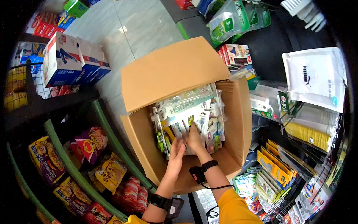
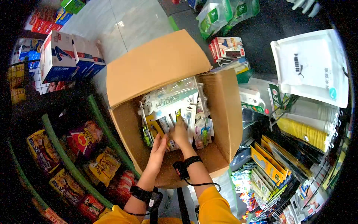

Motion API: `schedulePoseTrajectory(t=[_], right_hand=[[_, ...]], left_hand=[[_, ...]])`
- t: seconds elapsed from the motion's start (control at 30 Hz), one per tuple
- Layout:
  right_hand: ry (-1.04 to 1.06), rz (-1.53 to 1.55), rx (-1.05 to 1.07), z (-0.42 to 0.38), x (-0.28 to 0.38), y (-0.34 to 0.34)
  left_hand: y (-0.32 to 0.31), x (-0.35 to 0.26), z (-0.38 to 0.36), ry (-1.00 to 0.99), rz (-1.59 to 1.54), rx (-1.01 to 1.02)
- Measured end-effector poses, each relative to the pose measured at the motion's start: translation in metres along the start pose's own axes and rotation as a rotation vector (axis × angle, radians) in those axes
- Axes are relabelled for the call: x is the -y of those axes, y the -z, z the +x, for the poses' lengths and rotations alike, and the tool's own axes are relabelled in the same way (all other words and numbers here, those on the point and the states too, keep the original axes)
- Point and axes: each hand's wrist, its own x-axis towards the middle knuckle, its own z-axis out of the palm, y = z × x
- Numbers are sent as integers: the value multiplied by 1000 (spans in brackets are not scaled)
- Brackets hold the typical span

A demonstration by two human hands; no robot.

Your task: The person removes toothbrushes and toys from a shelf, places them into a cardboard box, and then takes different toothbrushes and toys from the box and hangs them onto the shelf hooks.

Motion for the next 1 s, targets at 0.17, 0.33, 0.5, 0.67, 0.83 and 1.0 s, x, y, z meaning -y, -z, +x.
schedulePoseTrajectory(t=[0.17,0.33,0.5,0.67,0.83,1.0], right_hand=[[6,-370,60,1,1,-13],[-74,-432,112,-6,6,7],[-105,-297,94,-24,6,47],[-101,-124,174,-57,0,101],[-34,54,92,-100,4,126],[110,176,36,-145,20,151]], left_hand=[[3,-3,2,-3,-83,21],[-2,2,3,-11,-60,12],[-13,5,4,-27,-52,-48],[-35,3,4,-17,148,-91],[-65,3,-8,51,136,5],[-95,3,-49,-142,-29,124]])
